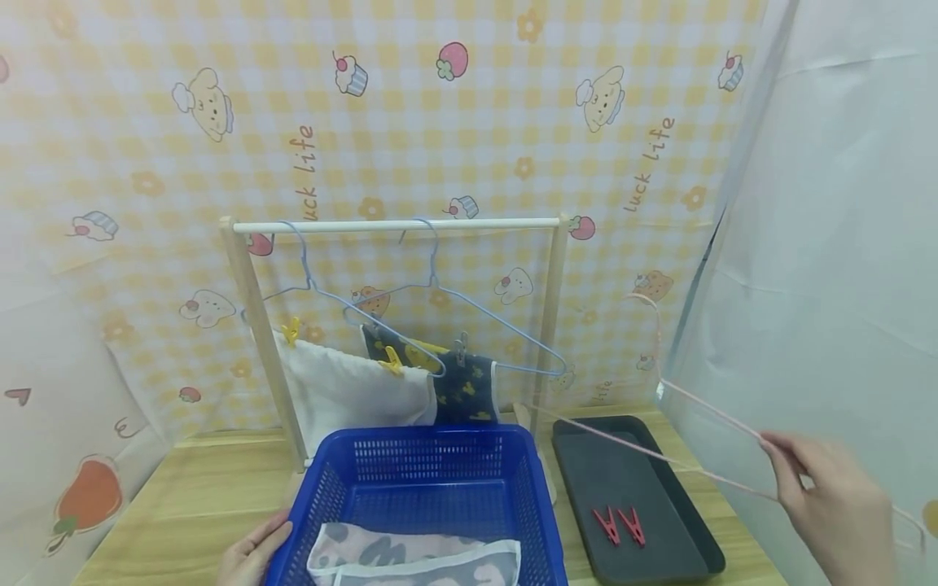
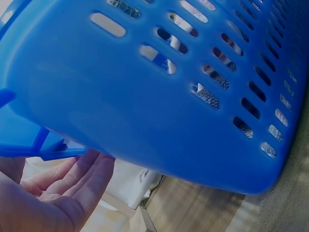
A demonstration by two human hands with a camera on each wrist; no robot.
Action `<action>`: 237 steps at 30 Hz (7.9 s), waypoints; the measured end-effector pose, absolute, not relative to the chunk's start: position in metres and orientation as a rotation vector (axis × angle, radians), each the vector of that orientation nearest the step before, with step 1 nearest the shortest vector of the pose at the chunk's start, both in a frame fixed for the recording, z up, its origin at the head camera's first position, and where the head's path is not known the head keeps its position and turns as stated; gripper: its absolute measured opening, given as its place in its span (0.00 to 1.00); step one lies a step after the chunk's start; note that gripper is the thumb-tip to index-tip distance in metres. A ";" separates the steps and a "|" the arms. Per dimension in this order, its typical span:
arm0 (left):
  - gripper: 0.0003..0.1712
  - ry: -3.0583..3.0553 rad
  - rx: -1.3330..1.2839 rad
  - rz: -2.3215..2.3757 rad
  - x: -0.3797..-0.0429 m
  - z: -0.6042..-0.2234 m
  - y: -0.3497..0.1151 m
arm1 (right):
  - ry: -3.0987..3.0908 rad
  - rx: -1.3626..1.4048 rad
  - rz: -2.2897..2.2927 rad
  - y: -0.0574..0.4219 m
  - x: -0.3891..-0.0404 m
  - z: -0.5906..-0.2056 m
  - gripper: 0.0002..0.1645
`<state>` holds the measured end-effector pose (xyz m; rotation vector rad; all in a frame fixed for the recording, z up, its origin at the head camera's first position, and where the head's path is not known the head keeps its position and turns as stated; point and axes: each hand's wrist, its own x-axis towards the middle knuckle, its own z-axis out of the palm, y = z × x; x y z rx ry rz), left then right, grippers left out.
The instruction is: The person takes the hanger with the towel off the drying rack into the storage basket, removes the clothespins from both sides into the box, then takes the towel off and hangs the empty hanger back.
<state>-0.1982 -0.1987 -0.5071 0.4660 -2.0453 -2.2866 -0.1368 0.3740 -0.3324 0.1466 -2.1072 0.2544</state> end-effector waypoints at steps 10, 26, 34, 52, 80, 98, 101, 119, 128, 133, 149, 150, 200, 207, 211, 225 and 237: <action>0.17 -2.111 0.506 -2.217 -0.199 -0.504 -0.198 | -1.974 0.180 0.195 0.352 -0.185 -0.294 0.06; 0.07 -2.034 0.512 -2.287 -0.197 -0.507 -0.195 | -1.950 0.249 0.319 0.298 -0.258 -0.271 0.02; 0.08 -2.033 0.522 -2.281 -0.196 -0.507 -0.196 | -2.003 0.248 0.363 0.291 -0.264 -0.290 0.02; 0.10 -2.019 0.534 -2.280 -0.195 -0.503 -0.194 | -2.078 0.166 0.445 0.282 -0.275 -0.302 0.08; 0.09 -2.013 0.495 -2.250 -0.195 -0.505 -0.190 | -2.338 0.534 0.929 0.117 -0.361 -0.269 0.10; 0.25 -2.107 0.468 -2.118 -0.197 -0.505 -0.191 | -2.227 0.349 1.222 0.130 -0.350 -0.233 0.09; 0.24 -2.123 0.477 -2.095 -0.197 -0.505 -0.191 | -2.217 0.329 1.188 0.138 -0.346 -0.224 0.10; 0.23 -2.122 0.484 -2.110 -0.195 -0.504 -0.194 | -2.154 0.366 1.010 0.199 -0.307 -0.204 0.10; 0.16 -2.099 0.513 -2.155 -0.194 -0.505 -0.198 | -2.173 0.263 0.869 0.242 -0.272 -0.200 0.14; 0.20 -2.125 0.518 -2.116 -0.194 -0.504 -0.198 | -2.179 0.209 0.819 0.259 -0.256 -0.197 0.15; 0.25 -2.147 0.502 -2.108 -0.196 -0.501 -0.195 | -2.040 0.190 0.768 0.278 -0.218 -0.175 0.17; 0.24 -2.146 0.503 -2.110 -0.196 -0.501 -0.195 | -2.031 0.205 0.769 0.276 -0.217 -0.174 0.16; 0.16 -1.942 -0.015 -1.904 -0.192 -0.467 -0.189 | -2.194 0.834 1.227 0.148 -0.241 -0.336 0.06; 0.19 -1.750 -0.403 -2.078 -0.190 -0.455 -0.184 | -2.271 0.773 1.289 0.151 -0.233 -0.368 0.06; 0.19 -1.749 -0.315 -2.040 -0.190 -0.458 -0.179 | -2.351 0.671 1.397 0.156 -0.227 -0.382 0.06; 0.09 -2.071 0.013 -2.132 -0.198 -0.464 -0.172 | -2.537 0.416 1.652 0.164 -0.222 -0.407 0.09; 0.11 -2.242 0.173 -2.476 -0.204 -0.460 -0.183 | -2.694 0.499 1.686 0.164 -0.255 -0.427 0.11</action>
